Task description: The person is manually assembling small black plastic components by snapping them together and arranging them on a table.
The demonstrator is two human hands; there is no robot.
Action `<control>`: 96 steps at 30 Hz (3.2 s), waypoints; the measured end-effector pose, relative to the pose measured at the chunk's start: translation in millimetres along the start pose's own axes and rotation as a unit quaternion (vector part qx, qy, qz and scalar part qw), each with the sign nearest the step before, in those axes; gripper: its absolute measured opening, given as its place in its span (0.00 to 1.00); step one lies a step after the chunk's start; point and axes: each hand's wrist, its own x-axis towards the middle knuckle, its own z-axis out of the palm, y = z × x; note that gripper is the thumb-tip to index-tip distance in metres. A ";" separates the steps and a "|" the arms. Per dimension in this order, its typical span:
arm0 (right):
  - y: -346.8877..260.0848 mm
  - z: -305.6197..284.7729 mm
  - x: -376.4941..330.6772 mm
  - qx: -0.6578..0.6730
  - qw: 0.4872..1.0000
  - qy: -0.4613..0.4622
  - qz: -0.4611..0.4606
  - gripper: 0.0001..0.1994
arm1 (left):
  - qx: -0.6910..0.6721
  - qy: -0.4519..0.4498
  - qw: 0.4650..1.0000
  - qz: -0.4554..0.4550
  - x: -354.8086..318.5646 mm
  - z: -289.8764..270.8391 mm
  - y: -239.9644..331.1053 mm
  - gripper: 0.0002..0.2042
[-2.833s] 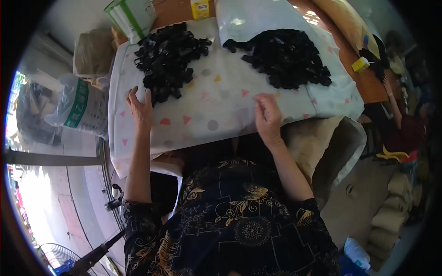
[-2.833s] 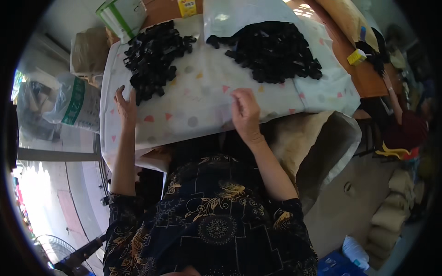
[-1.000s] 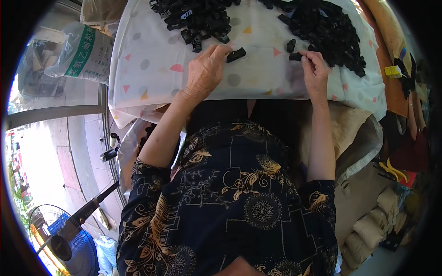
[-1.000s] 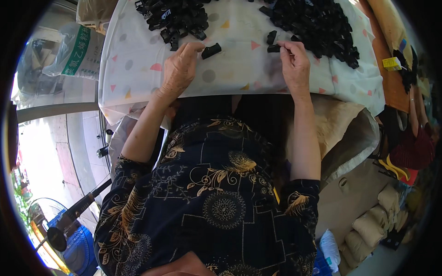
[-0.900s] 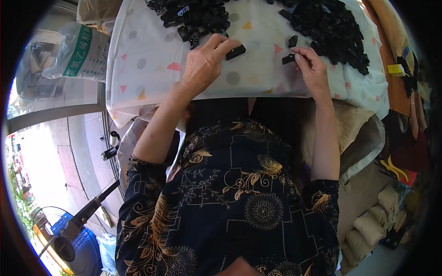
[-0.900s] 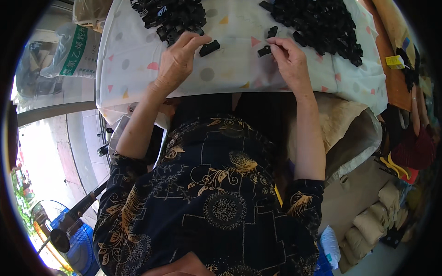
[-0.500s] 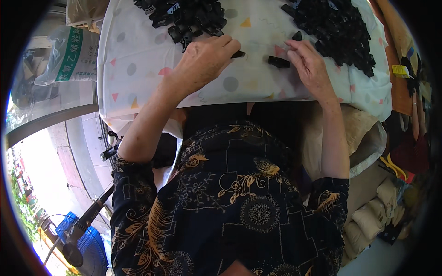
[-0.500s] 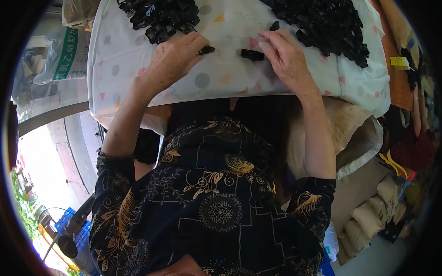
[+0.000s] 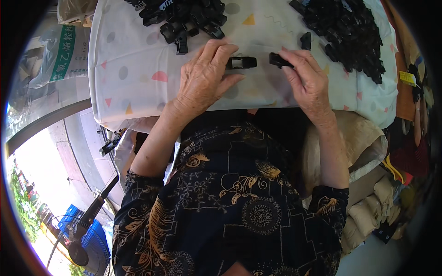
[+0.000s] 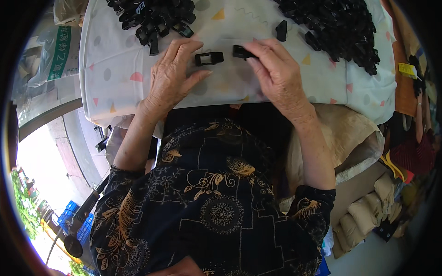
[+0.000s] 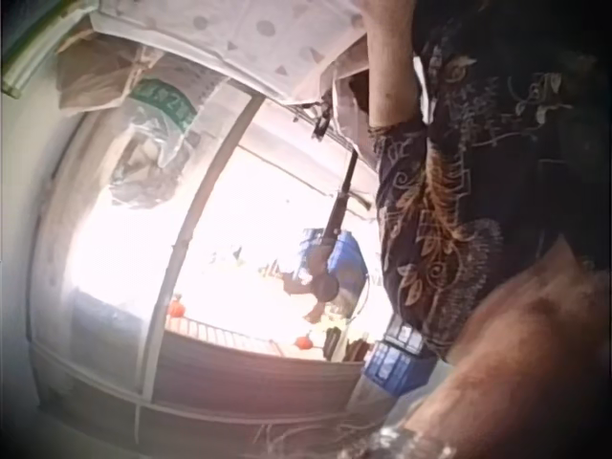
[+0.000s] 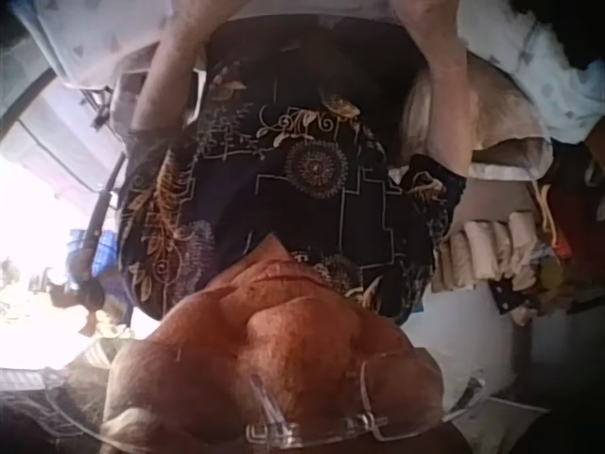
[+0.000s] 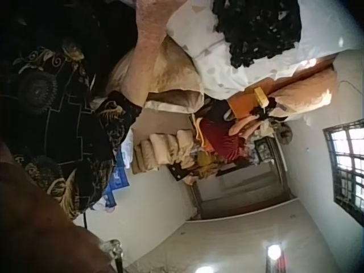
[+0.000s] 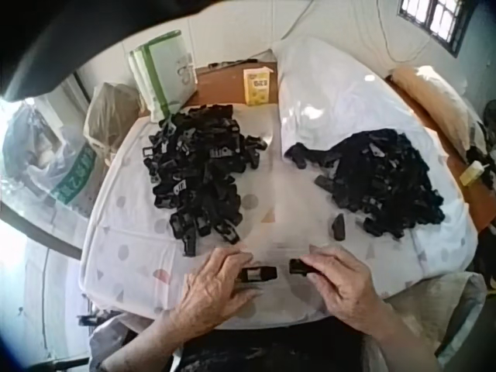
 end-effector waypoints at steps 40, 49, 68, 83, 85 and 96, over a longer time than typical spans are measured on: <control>42.9 -42.6 24.9 -0.347 0.925 0.005 -0.153 0.21 | 0.129 0.092 0.968 -0.195 -8.7 -25.0 -53.0 0.17; 52.9 -50.0 35.5 -0.235 0.954 -0.130 -0.130 0.12 | -0.156 0.094 0.956 -0.230 8.8 -26.2 -12.0 0.07; 30.0 -6.4 39.6 -0.046 0.996 -0.006 -0.081 0.15 | -0.066 -0.094 0.992 -0.052 63.7 23.7 -13.2 0.15; 27.2 15.6 55.0 -0.168 0.965 -0.036 -0.200 0.18 | -0.093 -0.012 0.995 -0.029 56.2 32.0 -16.7 0.15; 27.5 14.3 51.5 -0.170 0.963 -0.036 -0.204 0.19 | -0.088 -0.011 0.996 -0.030 56.1 32.8 -16.0 0.15; 25.5 4.9 54.3 -0.049 0.993 -0.063 -0.089 0.18 | -0.099 -0.052 0.993 -0.034 56.5 30.8 -14.0 0.17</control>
